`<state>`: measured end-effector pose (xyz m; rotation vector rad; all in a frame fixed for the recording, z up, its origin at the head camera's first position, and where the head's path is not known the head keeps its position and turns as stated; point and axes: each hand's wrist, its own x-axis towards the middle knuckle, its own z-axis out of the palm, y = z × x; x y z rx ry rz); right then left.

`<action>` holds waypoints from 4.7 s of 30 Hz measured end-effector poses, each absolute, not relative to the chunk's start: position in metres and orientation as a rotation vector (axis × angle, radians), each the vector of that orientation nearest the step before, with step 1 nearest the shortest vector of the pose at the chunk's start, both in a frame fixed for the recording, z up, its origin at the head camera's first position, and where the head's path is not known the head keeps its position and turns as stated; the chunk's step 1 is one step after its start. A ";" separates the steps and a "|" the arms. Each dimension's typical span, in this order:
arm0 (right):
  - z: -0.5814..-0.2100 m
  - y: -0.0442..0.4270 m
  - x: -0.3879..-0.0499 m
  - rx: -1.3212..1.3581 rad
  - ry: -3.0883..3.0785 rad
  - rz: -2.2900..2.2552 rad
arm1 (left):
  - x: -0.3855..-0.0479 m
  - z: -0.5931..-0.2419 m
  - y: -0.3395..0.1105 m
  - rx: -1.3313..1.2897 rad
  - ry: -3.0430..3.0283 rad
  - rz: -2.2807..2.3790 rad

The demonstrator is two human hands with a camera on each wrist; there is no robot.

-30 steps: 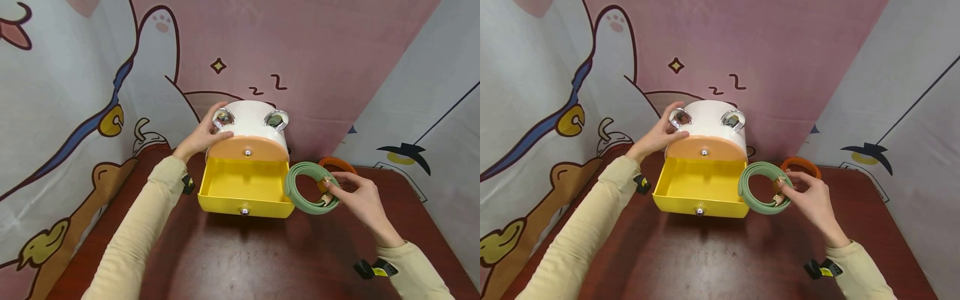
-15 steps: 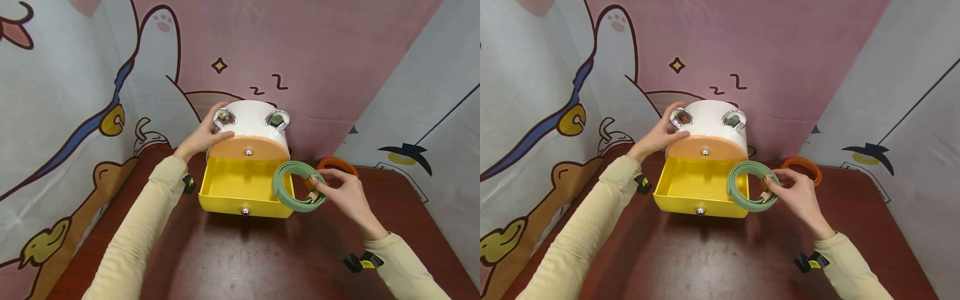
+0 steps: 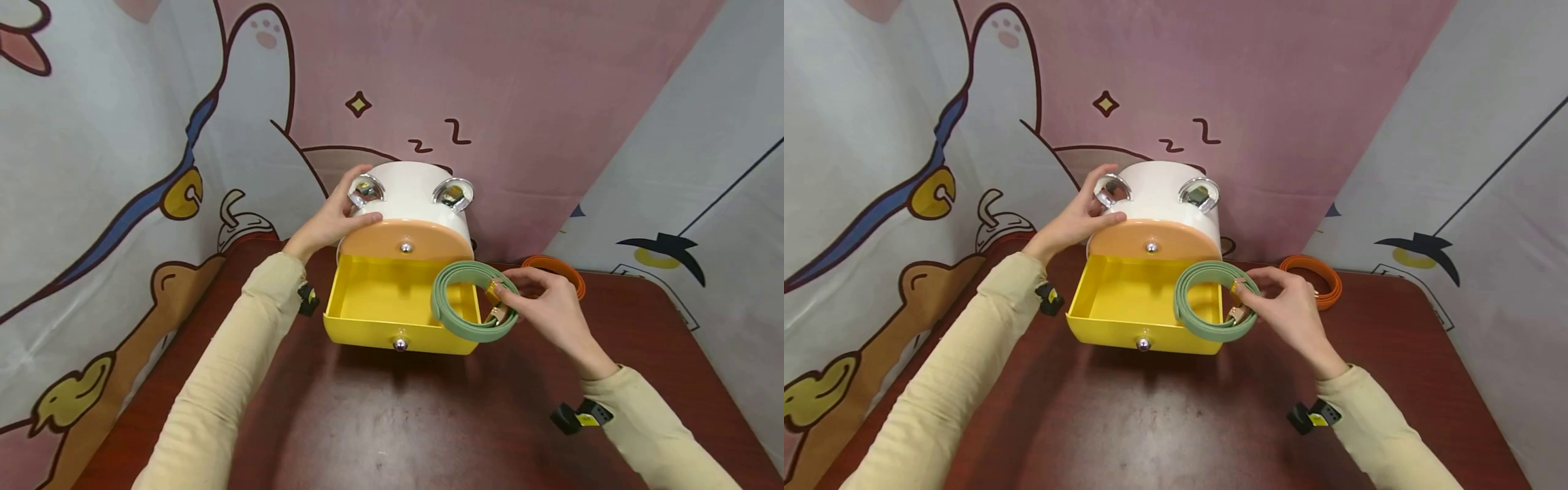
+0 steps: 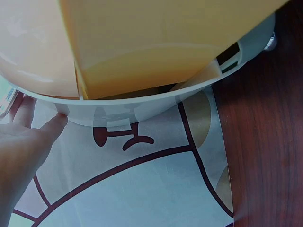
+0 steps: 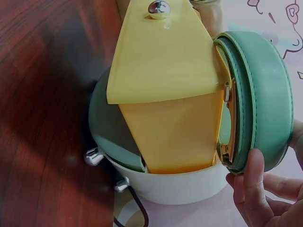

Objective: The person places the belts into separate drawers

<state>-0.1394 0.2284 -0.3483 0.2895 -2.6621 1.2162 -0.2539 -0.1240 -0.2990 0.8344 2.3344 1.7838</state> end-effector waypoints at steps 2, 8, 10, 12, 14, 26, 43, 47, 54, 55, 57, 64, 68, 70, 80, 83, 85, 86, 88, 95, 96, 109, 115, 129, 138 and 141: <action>-0.346 0.227 -0.140 0.305 -2.662 1.213 | -0.254 -0.299 -0.124 0.827 2.333 1.781; -0.338 0.224 -0.144 0.341 -2.667 1.215 | -0.254 -0.299 -0.124 0.824 2.340 1.779; -0.334 0.223 -0.145 0.347 -2.663 1.226 | -0.254 -0.299 -0.124 0.826 2.348 1.775; -0.332 0.222 -0.147 0.350 -2.653 1.228 | -0.254 -0.298 -0.124 0.831 2.350 1.772; -0.331 0.221 -0.150 0.355 -2.646 1.224 | -0.254 -0.298 -0.124 0.831 2.352 1.769; -0.344 0.196 -0.165 0.419 -2.617 1.272 | -0.252 -0.297 -0.124 0.820 2.399 1.738; -0.348 0.172 -0.173 0.496 -2.601 1.226 | -0.252 -0.297 -0.124 0.847 2.380 1.749; -0.349 0.166 -0.175 0.511 -2.605 1.248 | -0.253 -0.298 -0.123 0.867 2.379 1.757; -0.350 0.158 -0.178 0.531 -2.639 1.229 | -0.253 -0.298 -0.123 0.896 2.389 1.759; -0.350 0.157 -0.178 0.531 -2.647 1.223 | -0.253 -0.298 -0.123 0.897 2.392 1.756; -0.349 0.156 -0.179 0.533 -2.660 1.201 | -0.253 -0.297 -0.123 0.894 2.395 1.757; -0.349 0.150 -0.182 0.534 -2.695 1.176 | -0.252 -0.297 -0.124 0.872 2.406 1.753; -0.351 0.147 -0.185 0.542 -2.712 1.208 | -0.252 -0.297 -0.124 0.858 2.407 1.753; -0.352 0.146 -0.186 0.551 -2.717 1.223 | -0.252 -0.297 -0.124 0.849 2.406 1.752; -0.357 0.134 -0.191 0.660 -2.712 0.916 | -0.252 -0.298 -0.124 0.834 2.403 1.737; -0.358 0.133 -0.193 0.686 -2.705 0.907 | -0.252 -0.297 -0.124 0.846 2.387 1.752; -0.358 0.133 -0.193 0.701 -2.704 0.890 | -0.252 -0.297 -0.124 0.846 2.381 1.756; -0.359 0.133 -0.193 0.706 -2.705 0.874 | -0.252 -0.298 -0.123 0.842 2.381 1.754; -0.360 0.133 -0.193 0.711 -2.712 0.839 | -0.252 -0.298 -0.122 0.839 2.377 1.752; -0.363 0.134 -0.193 0.699 -2.740 0.840 | -0.251 -0.301 -0.121 0.853 2.418 1.742; -0.363 0.134 -0.193 0.696 -2.743 0.861 | -0.254 -0.304 -0.122 0.859 2.442 1.733; -0.357 0.143 -0.174 0.869 -2.540 1.201 | -0.274 -0.315 -0.134 0.974 2.720 1.481; -0.349 0.142 -0.155 1.009 -2.451 1.232 | -0.274 -0.302 -0.132 1.017 2.826 1.291; -0.355 0.132 -0.125 1.207 -2.376 1.292 | -0.279 -0.317 -0.126 0.899 2.733 1.544; -0.371 0.129 -0.109 1.241 -2.407 1.458 | -0.271 -0.317 -0.124 0.840 2.460 1.809; -0.377 0.128 -0.106 1.224 -2.430 1.456 | -0.270 -0.320 -0.124 0.821 2.392 1.879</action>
